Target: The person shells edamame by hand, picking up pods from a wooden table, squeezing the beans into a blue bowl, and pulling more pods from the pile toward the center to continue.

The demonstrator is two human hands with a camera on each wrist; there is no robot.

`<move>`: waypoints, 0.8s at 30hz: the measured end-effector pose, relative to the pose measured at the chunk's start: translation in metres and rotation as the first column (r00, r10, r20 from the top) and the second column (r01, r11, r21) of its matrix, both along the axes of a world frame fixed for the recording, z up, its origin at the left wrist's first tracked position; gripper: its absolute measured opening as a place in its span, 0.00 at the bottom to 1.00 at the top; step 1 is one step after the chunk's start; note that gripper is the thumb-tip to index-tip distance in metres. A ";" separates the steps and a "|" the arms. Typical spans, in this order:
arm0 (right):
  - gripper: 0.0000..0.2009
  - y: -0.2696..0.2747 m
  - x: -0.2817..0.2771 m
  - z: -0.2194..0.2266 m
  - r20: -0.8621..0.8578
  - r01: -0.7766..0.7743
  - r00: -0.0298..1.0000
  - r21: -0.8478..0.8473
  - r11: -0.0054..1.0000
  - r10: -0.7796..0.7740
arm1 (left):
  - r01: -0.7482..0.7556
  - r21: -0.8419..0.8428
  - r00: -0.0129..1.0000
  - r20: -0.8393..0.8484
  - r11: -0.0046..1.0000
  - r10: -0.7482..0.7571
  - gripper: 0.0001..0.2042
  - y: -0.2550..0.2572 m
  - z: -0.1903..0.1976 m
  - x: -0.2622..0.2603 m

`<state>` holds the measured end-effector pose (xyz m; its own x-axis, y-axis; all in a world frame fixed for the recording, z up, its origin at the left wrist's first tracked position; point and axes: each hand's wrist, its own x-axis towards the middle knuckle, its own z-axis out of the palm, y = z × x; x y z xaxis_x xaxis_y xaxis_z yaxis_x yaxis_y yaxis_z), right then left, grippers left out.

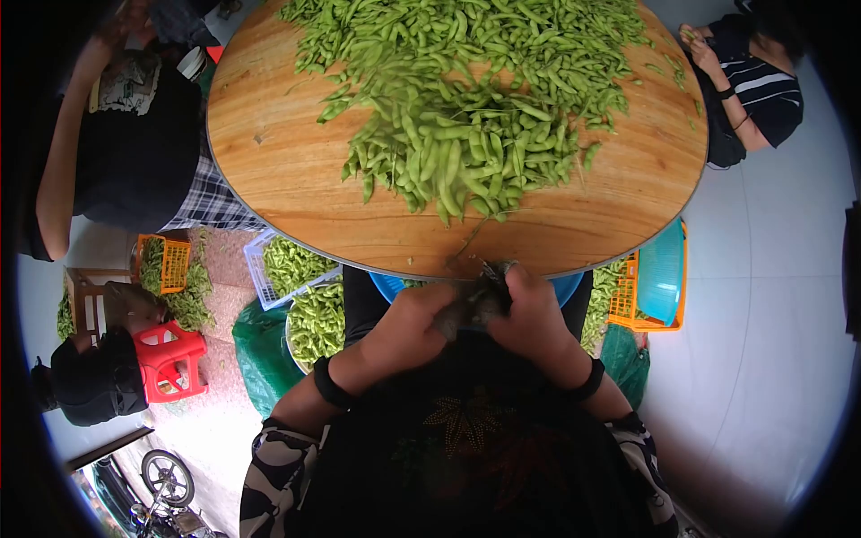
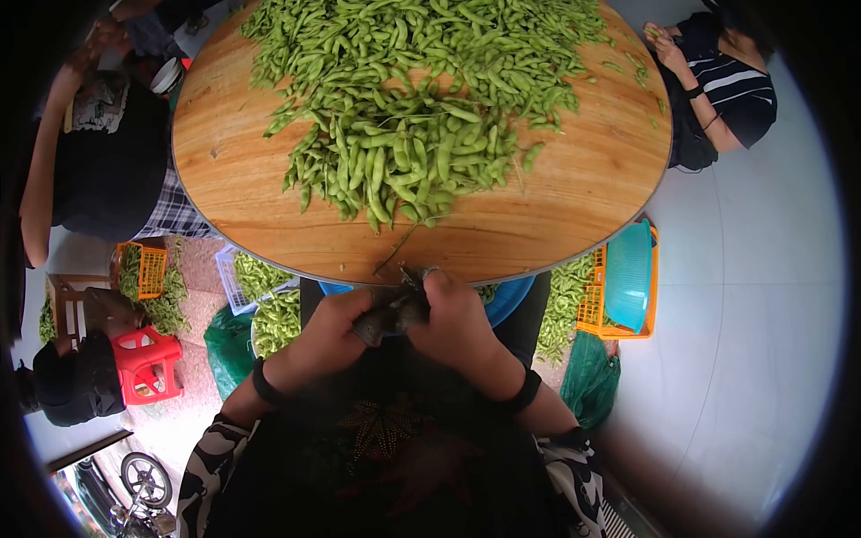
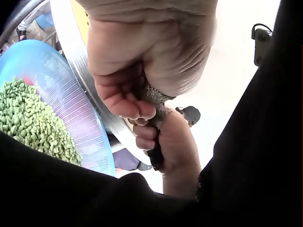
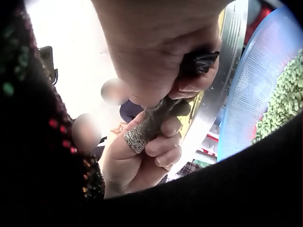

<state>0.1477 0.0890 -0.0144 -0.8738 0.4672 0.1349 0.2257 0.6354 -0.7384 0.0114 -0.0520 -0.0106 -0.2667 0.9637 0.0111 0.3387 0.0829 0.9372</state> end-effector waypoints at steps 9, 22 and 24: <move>0.11 0.012 0.021 0.018 0.018 -0.013 1.000 -0.230 0.973 0.017 | -0.123 0.023 0.978 -0.168 0.992 0.125 0.12 -0.003 0.003 -0.015; 0.09 0.016 0.005 -0.005 -0.120 -0.164 0.986 -0.653 0.739 0.113 | 0.094 -0.142 0.934 0.354 0.985 -0.038 0.06 0.003 0.006 -0.015; 0.09 0.013 0.004 -0.009 -0.366 -0.339 0.925 -0.667 0.663 0.104 | 0.214 -0.132 0.300 0.952 0.968 0.063 0.06 0.004 0.005 -0.014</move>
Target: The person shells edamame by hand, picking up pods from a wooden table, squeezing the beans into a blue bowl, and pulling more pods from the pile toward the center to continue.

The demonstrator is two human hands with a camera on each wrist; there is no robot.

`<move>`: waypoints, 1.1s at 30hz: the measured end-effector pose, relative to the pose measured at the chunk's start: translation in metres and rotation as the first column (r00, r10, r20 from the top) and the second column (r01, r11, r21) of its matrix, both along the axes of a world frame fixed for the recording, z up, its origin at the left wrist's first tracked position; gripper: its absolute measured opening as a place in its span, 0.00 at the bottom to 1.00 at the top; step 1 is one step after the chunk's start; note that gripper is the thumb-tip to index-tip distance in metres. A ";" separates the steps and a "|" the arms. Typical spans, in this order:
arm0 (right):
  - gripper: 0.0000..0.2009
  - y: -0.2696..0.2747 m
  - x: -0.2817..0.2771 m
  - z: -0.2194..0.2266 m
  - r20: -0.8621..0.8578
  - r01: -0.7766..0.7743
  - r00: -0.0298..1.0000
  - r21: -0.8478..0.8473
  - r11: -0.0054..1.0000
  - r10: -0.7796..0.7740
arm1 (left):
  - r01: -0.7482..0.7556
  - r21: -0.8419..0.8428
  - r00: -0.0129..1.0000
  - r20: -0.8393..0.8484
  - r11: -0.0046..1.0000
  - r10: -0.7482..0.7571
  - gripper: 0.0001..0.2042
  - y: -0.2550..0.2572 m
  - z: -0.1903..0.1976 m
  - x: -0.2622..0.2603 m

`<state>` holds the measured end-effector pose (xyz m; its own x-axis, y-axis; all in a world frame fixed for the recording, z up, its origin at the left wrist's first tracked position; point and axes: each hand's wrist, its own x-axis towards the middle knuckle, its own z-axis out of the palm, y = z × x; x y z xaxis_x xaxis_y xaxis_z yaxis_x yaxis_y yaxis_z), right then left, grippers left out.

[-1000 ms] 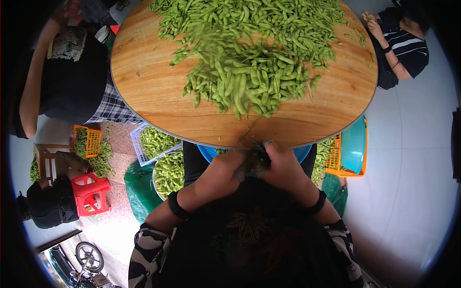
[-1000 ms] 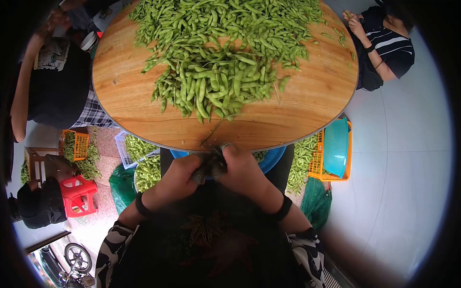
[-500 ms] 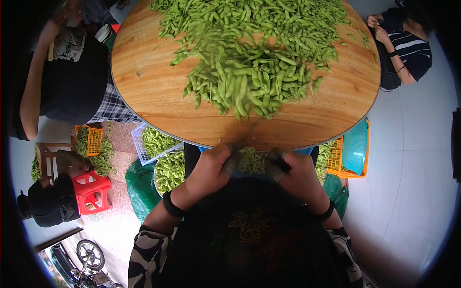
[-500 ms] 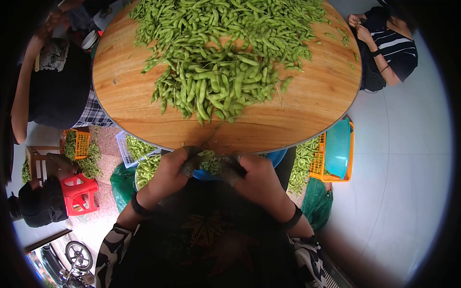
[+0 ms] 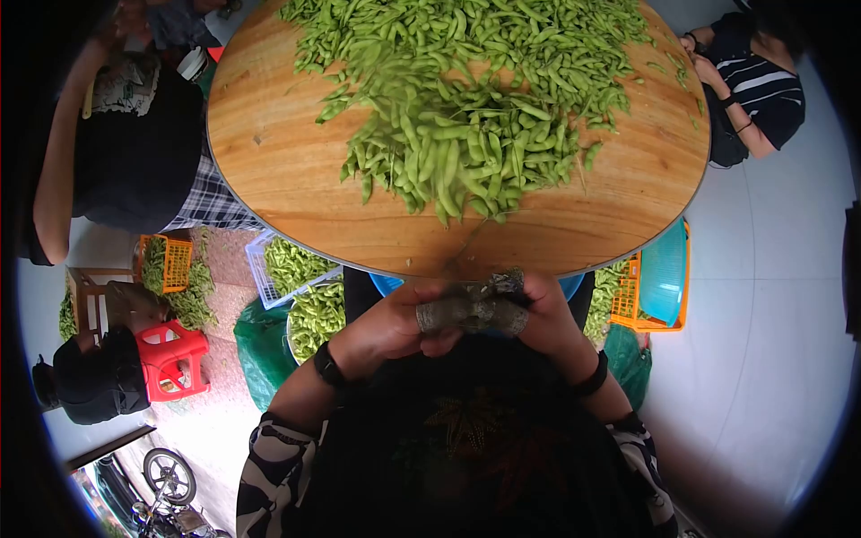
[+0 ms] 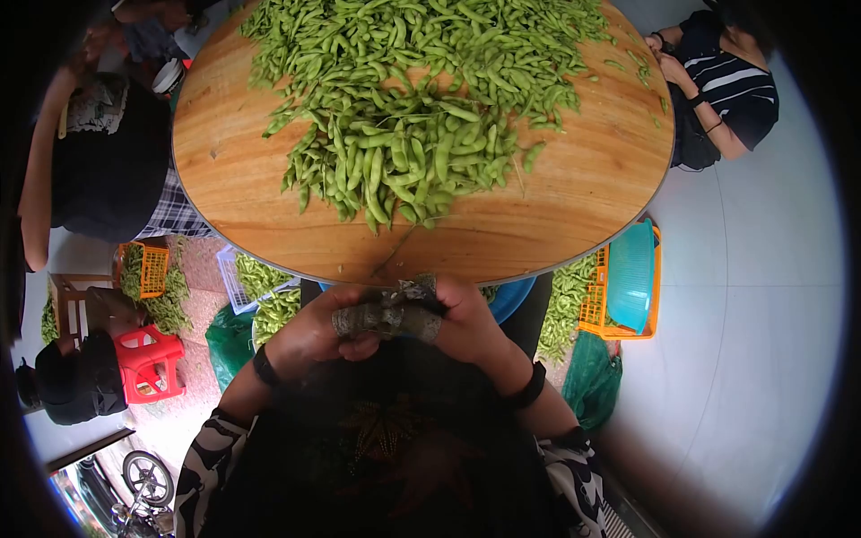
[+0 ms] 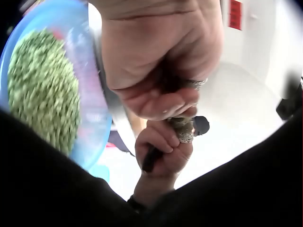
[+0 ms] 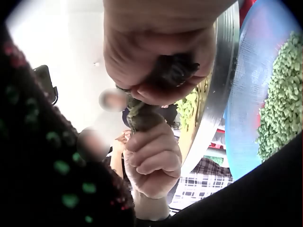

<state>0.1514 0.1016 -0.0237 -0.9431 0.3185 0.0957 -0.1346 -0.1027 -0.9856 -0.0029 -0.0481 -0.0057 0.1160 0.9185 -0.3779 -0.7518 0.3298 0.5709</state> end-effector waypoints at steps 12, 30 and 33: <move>0.06 -0.009 -0.014 0.000 0.383 0.202 0.922 -0.370 0.907 -0.049 | 0.180 0.434 -0.144 -0.876 0.883 0.460 0.10 0.012 -0.014 -0.005; 0.14 -0.015 -0.015 0.004 0.452 0.080 0.892 -0.203 0.976 0.021 | -0.176 0.390 0.625 -0.665 0.904 0.409 0.07 -0.004 -0.027 0.008; 0.11 -0.016 -0.011 0.010 0.410 0.069 0.911 -0.274 0.959 0.051 | -0.220 0.110 0.917 -0.316 0.969 0.244 0.10 -0.009 -0.022 0.011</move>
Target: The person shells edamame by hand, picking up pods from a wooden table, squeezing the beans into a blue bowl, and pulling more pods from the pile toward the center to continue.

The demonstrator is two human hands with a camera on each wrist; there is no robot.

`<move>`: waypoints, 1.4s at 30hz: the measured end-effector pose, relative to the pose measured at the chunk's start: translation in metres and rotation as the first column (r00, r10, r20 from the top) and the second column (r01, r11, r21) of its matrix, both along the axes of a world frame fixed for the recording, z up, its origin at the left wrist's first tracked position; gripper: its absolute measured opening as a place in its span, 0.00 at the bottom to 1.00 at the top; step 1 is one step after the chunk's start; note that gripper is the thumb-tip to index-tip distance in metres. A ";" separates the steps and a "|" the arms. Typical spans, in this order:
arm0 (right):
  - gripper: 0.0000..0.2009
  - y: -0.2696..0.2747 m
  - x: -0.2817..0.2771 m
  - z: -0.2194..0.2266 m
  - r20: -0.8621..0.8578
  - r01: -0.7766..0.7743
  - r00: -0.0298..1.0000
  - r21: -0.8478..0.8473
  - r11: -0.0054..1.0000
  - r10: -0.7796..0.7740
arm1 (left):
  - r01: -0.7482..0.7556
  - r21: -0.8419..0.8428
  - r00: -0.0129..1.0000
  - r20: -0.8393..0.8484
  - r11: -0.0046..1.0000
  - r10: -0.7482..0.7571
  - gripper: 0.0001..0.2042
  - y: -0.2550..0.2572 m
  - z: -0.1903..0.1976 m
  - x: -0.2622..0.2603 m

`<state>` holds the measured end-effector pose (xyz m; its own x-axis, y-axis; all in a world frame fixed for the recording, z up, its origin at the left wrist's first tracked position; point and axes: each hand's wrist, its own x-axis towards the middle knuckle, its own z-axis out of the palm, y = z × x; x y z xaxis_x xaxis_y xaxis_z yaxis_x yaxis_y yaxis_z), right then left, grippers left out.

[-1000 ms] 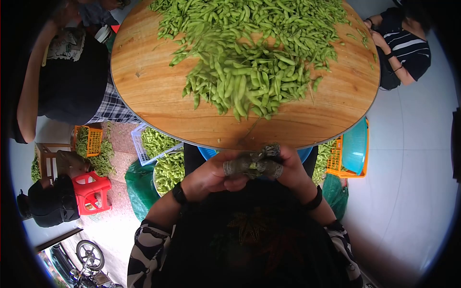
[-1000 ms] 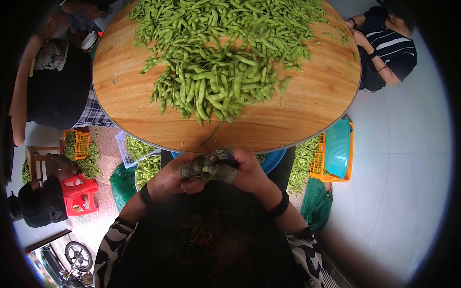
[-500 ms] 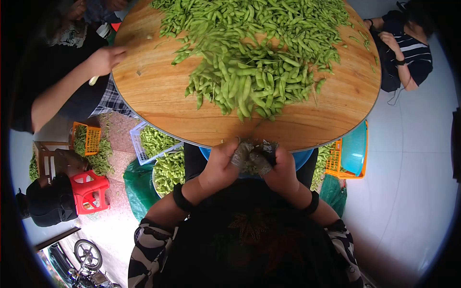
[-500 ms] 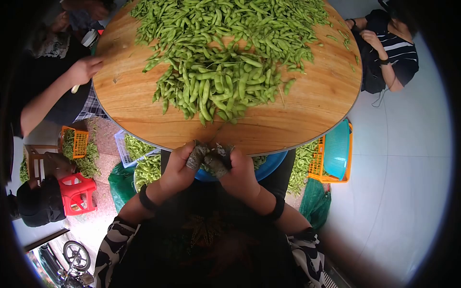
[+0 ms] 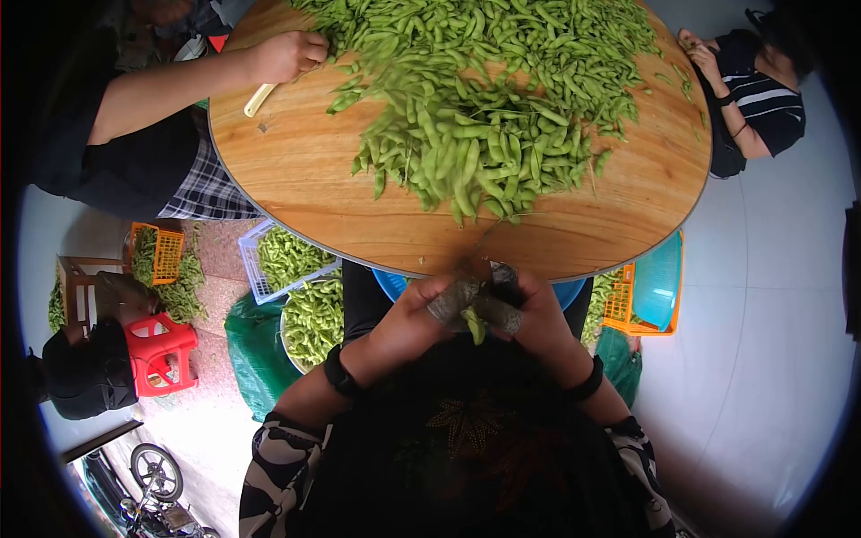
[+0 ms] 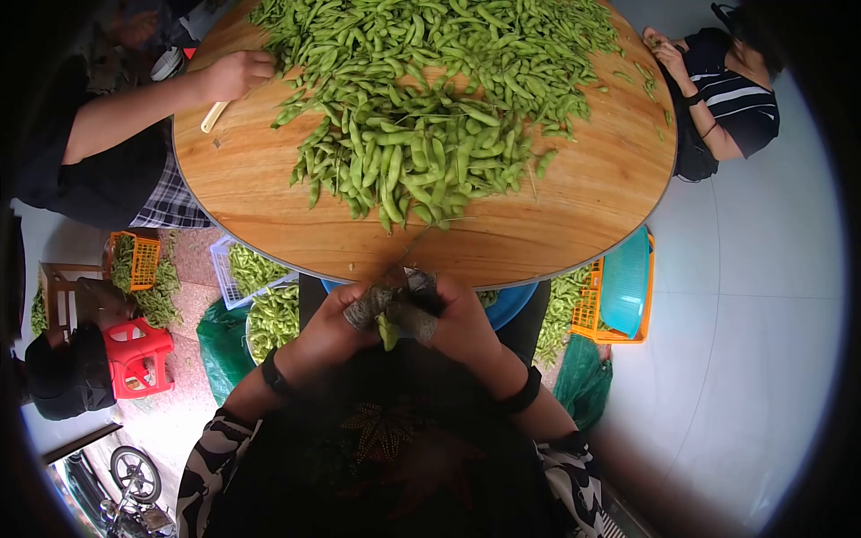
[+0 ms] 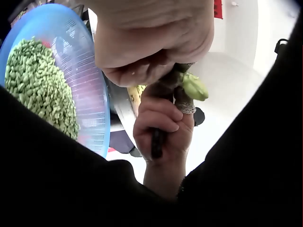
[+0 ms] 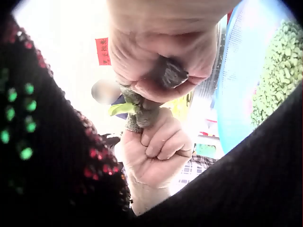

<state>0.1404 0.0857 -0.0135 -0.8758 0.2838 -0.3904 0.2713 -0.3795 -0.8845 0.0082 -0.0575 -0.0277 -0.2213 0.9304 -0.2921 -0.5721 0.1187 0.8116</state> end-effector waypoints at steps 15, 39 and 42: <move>0.13 0.002 -0.014 -0.005 0.065 -0.108 0.971 0.978 0.179 0.231 | -0.467 0.075 0.864 -0.175 0.881 0.472 0.09 -0.030 -0.004 -0.032; 0.17 0.019 -0.080 -0.027 -0.250 0.248 0.968 0.967 -0.050 -0.019 | -0.813 0.132 0.109 -0.923 0.567 0.370 0.10 -0.125 -0.007 -0.130; 0.18 0.018 -0.079 -0.028 -0.020 0.003 0.976 0.997 -0.080 -0.219 | -0.847 0.074 -0.250 -0.930 0.527 -0.271 0.24 -0.146 -0.012 -0.140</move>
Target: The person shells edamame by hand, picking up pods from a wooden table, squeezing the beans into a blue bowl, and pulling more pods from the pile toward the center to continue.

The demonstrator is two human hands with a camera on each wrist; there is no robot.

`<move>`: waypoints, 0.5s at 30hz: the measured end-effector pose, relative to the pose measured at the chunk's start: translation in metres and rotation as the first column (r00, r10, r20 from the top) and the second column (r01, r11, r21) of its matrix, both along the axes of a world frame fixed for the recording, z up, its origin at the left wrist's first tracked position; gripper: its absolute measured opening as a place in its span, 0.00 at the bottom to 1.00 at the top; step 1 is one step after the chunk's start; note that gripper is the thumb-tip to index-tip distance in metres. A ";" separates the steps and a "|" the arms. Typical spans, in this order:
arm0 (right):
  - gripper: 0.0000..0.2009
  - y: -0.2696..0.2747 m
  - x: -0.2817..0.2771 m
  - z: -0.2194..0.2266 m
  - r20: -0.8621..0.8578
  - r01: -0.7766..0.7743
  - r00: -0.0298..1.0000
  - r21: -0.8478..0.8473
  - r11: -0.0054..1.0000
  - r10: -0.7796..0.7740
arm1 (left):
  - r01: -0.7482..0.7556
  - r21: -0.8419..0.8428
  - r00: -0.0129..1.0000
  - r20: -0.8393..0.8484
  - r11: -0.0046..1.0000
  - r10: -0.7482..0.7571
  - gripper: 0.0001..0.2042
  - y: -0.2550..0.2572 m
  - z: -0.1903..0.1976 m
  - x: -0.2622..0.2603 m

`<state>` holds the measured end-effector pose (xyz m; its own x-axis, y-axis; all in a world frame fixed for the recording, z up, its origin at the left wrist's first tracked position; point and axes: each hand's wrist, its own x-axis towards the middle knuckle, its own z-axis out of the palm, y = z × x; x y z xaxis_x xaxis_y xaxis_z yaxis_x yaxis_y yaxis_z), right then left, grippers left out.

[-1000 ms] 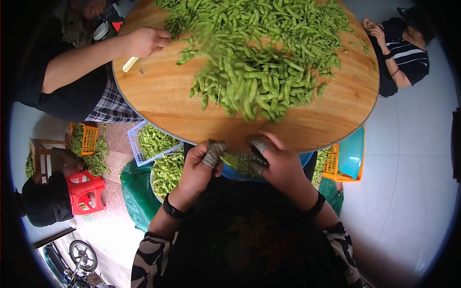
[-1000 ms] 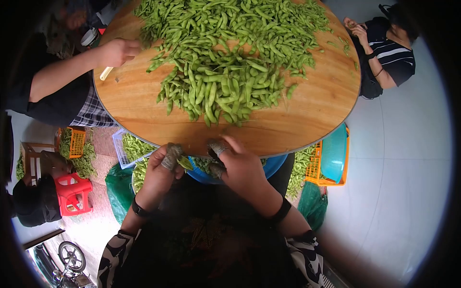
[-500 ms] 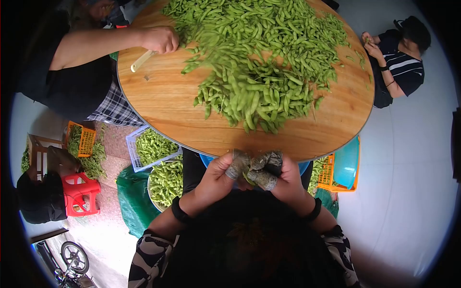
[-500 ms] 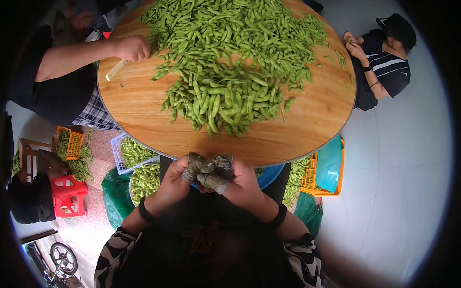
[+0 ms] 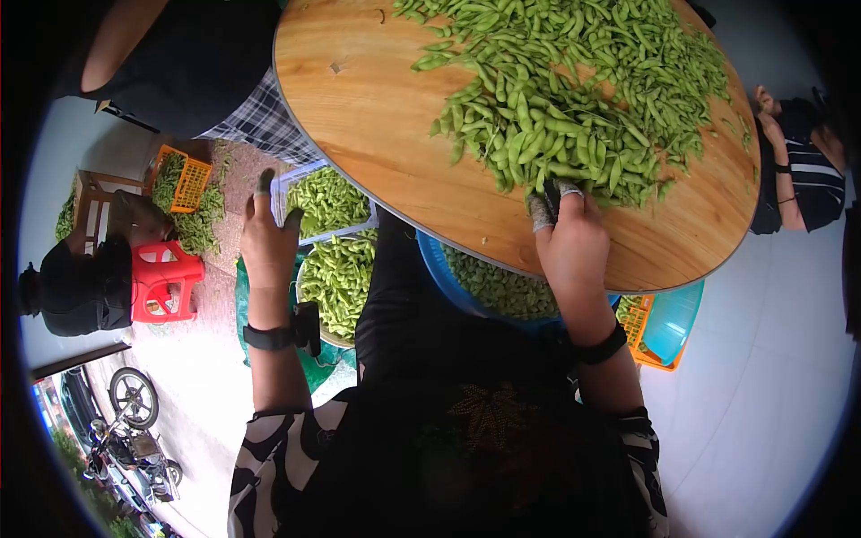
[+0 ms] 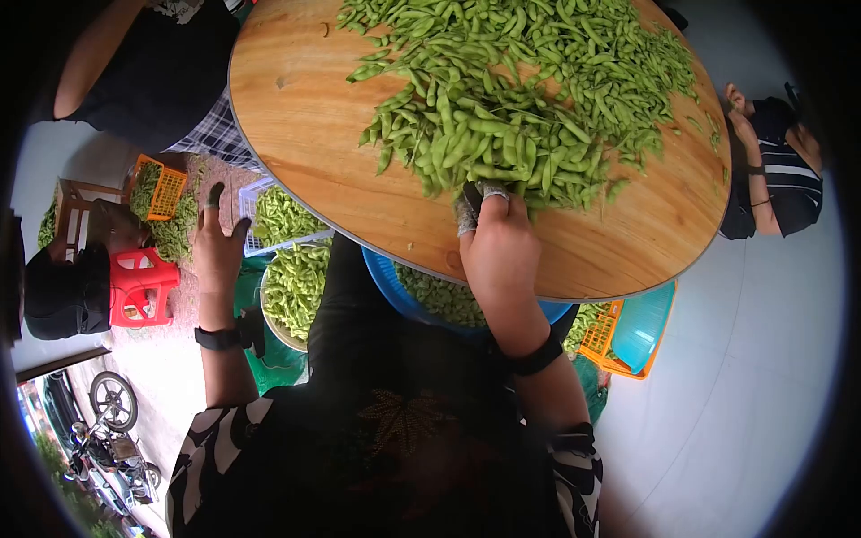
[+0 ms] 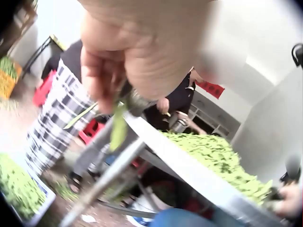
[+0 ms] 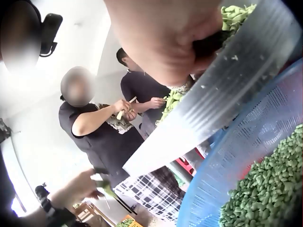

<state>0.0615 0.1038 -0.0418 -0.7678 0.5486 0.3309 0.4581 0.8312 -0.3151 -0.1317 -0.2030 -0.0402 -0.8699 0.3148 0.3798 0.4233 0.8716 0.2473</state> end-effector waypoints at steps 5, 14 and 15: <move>0.17 0.011 0.014 0.010 -0.067 -0.041 0.997 -0.002 0.999 0.041 | 0.071 0.174 0.963 0.245 0.982 -0.113 0.27 0.024 0.001 0.014; 0.17 0.002 0.018 0.012 0.052 -0.038 0.998 0.031 0.999 0.037 | 0.190 0.330 0.972 0.072 0.924 -0.226 0.11 0.074 0.031 0.044; 0.17 0.004 0.018 0.012 0.052 -0.061 0.997 0.038 0.997 0.059 | 0.188 0.335 0.973 0.065 0.923 -0.222 0.11 0.075 0.035 0.049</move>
